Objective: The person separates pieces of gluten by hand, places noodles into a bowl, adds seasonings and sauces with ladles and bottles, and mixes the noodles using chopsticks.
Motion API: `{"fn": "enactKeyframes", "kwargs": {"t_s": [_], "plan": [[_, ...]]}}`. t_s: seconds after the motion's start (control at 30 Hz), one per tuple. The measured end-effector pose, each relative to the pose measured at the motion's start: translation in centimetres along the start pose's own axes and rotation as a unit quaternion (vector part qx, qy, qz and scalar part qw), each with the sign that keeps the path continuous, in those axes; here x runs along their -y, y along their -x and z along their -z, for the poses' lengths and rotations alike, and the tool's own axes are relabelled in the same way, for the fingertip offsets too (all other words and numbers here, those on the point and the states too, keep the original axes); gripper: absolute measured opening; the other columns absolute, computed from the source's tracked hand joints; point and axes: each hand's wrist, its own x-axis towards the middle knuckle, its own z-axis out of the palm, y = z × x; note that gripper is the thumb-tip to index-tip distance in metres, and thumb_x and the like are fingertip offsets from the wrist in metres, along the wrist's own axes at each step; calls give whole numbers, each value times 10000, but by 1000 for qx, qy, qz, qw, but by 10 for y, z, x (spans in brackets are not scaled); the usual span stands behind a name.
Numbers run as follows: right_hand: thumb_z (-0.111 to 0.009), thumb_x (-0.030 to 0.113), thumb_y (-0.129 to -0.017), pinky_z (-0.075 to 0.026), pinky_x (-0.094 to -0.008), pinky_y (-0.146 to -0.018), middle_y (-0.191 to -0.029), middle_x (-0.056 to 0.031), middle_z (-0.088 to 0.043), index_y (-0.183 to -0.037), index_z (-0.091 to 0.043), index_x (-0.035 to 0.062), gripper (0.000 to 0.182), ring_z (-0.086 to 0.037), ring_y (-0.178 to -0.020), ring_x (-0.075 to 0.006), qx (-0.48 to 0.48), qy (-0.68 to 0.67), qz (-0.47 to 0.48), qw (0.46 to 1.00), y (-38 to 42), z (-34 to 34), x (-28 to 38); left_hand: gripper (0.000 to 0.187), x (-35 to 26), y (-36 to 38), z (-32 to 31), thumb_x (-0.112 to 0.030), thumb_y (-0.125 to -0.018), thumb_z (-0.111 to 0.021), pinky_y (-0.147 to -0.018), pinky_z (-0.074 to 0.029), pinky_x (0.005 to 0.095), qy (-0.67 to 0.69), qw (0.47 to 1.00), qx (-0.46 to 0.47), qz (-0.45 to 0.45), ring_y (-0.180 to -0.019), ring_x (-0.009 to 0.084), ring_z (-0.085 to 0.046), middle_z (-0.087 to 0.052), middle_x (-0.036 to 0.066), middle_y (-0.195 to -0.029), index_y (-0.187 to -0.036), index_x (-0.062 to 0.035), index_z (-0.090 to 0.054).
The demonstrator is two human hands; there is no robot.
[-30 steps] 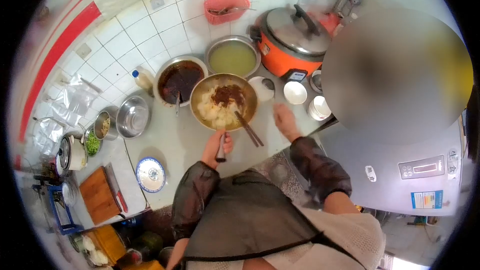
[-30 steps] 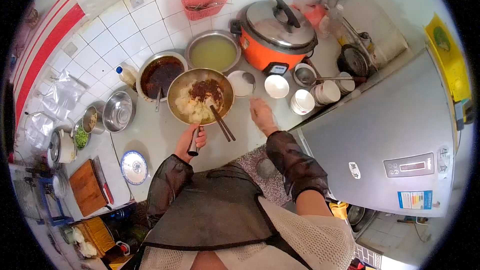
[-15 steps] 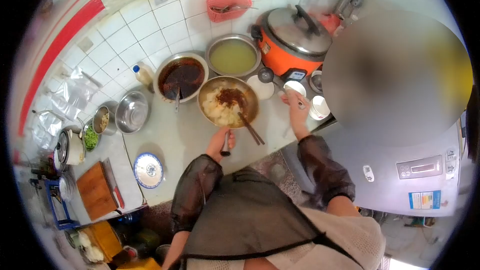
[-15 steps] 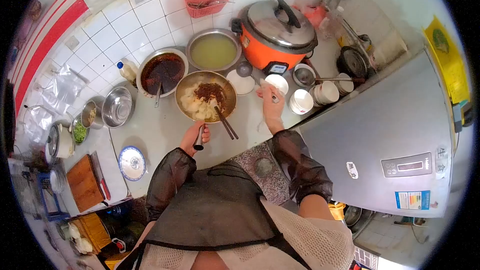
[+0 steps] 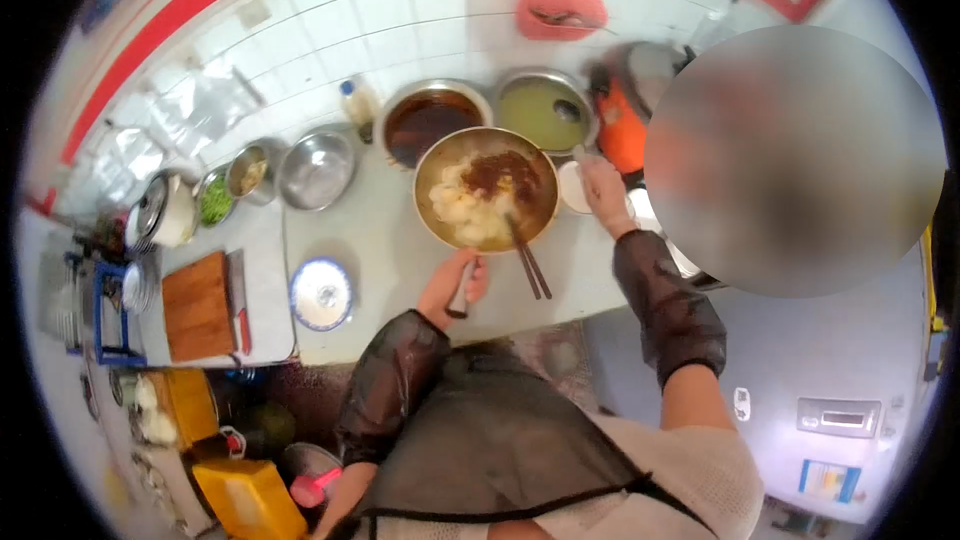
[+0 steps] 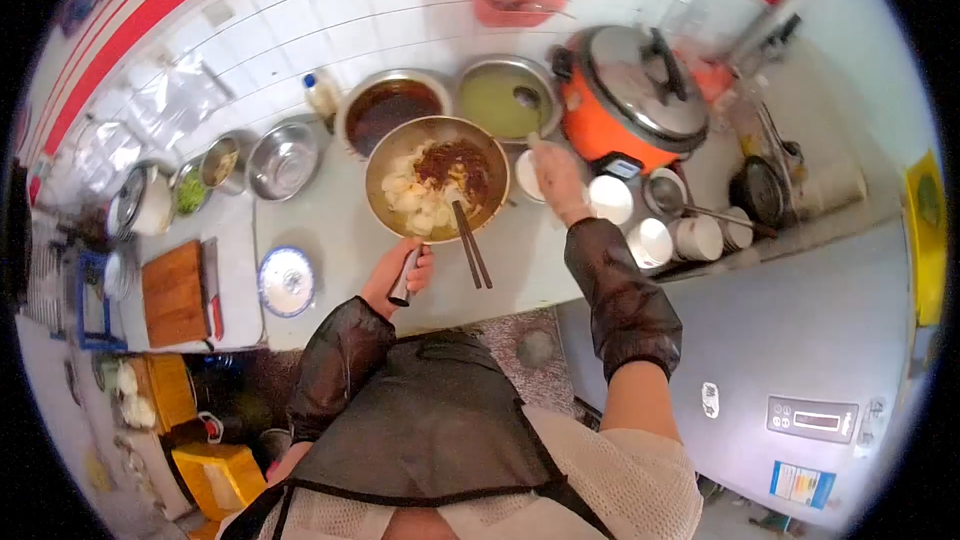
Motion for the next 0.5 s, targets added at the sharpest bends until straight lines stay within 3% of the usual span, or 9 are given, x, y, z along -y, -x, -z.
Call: {"fn": "enactKeyframes", "kwargs": {"t_s": [0.07,0.1,0.17,0.2,0.27,0.3,0.37,0.43,0.5], "plan": [[-566,149,-857,-447,-397,-725,-950,-176,-614,-1027,-581,-2,227,-572,-869,-336,-43,-87,-114,989,-14,-28,8,216,-6,27,19,-254,-964,-416,-395,-322,224,19,1000,7,-16,-472,77,-356,-400,4,-716,-880,-55,-406],[-566,149,-857,-447,-397,-725,-950,-176,-614,-1027,-581,-2,227,-572,-869,-336,-46,-94,-103,989,-21,-45,13,232,-10,40,36,-266,-963,-420,-392,-307,218,5,999,27,-27,-476,73,-351,-399,5,-713,-879,-50,-405],[-615,181,-837,-450,-349,-698,-905,-114,-638,-914,-609,-13,209,-598,-810,-243,-207,-188,-285,917,-24,-83,26,237,-23,72,53,-271,-966,-416,-391,-307,219,11,998,10,-53,-476,74,-350,-398,5,-710,-877,-52,-404],[-615,181,-837,-450,-349,-698,-905,-114,-638,-914,-609,-13,209,-598,-810,-243,-209,-195,-283,916,-23,-103,28,241,-30,90,65,-276,-969,-412,-390,-306,220,18,998,-5,-64,-477,75,-349,-397,5,-707,-876,-53,-403],[-644,197,-819,-457,-299,-702,-846,-63,-641,-870,-618,-9,213,-606,-798,-166,-249,-508,-452,689,-19,-132,31,252,-42,116,94,-281,-972,-407,-389,-307,222,31,996,-7,-80,-479,77,-347,-395,6,-702,-873,-50,-400],[-631,175,-825,-472,-271,-723,-790,-57,-637,-919,-597,-13,212,-621,-801,-155,-213,-474,-460,720,-15,-138,53,250,-50,130,107,-278,-974,-402,-391,-311,227,20,995,-26,-94,-481,79,-349,-396,7,-702,-871,-50,-401],[-602,182,-853,-479,-275,-760,-831,-68,-652,-1021,-568,-35,277,-623,-835,-157,-185,-517,-375,747,-14,-166,107,236,-69,152,132,-256,-978,-384,-402,-323,242,13,992,-58,-109,-481,86,-354,-397,11,-701,-860,-53,-404],[-587,175,-862,-476,-288,-799,-940,-102,-655,-1125,-524,-54,355,-621,-858,-163,-161,-513,-451,712,-60,-164,213,227,-84,170,150,-248,-977,-379,-405,-326,246,27,988,-77,-130,-483,89,-355,-396,11,-702,-856,-57,-404],[-578,229,-876,-456,-302,-864,-1049,-139,-637,-1243,-437,-72,495,-613,-921,-187,-87,-581,-348,731,-110,-177,282,211,-96,177,167,-228,-973,-375,-407,-329,251,54,978,-115,-167,-490,95,-360,-393,13,-701,-845,-62,-399]]}}
